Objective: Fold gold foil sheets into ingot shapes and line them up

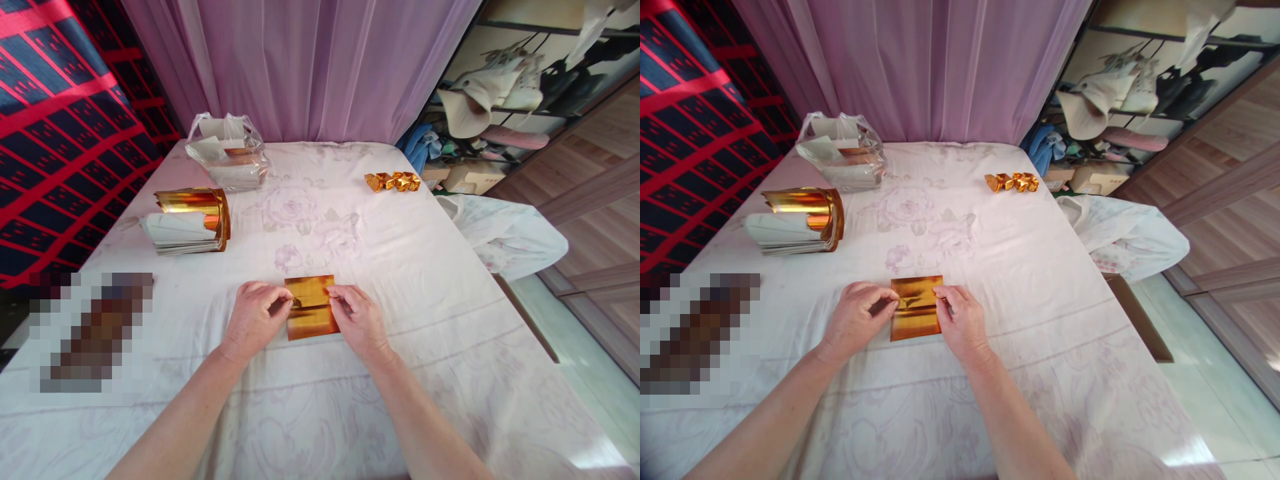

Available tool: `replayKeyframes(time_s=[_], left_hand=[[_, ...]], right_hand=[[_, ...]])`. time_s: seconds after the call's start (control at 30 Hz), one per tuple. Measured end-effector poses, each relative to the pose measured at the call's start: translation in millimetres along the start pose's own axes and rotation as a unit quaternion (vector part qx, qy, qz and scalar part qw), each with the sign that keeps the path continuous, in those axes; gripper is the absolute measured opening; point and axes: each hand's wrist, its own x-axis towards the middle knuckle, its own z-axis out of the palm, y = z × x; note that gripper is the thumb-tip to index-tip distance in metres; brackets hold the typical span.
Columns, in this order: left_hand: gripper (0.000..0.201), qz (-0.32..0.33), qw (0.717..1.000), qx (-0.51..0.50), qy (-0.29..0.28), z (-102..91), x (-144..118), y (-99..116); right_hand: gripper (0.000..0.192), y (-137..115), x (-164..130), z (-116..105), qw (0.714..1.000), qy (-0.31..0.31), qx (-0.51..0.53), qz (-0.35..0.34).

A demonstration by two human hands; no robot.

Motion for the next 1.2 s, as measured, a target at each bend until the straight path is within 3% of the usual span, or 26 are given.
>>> replayKeyframes(time_s=[0.93,1.2], left_hand=[[0.008,-0.004,0.999,0.041,-0.004,1.6,-1.3,1.0],[0.011,0.026,0.998,0.054,0.028,0.5,-3.8,2.5]], right_hand=[[0.024,1.4,2.9,2.6,0.999,-0.023,-0.046,0.006],[0.023,1.5,3.2,3.0,0.998,-0.025,-0.056,-0.002]])
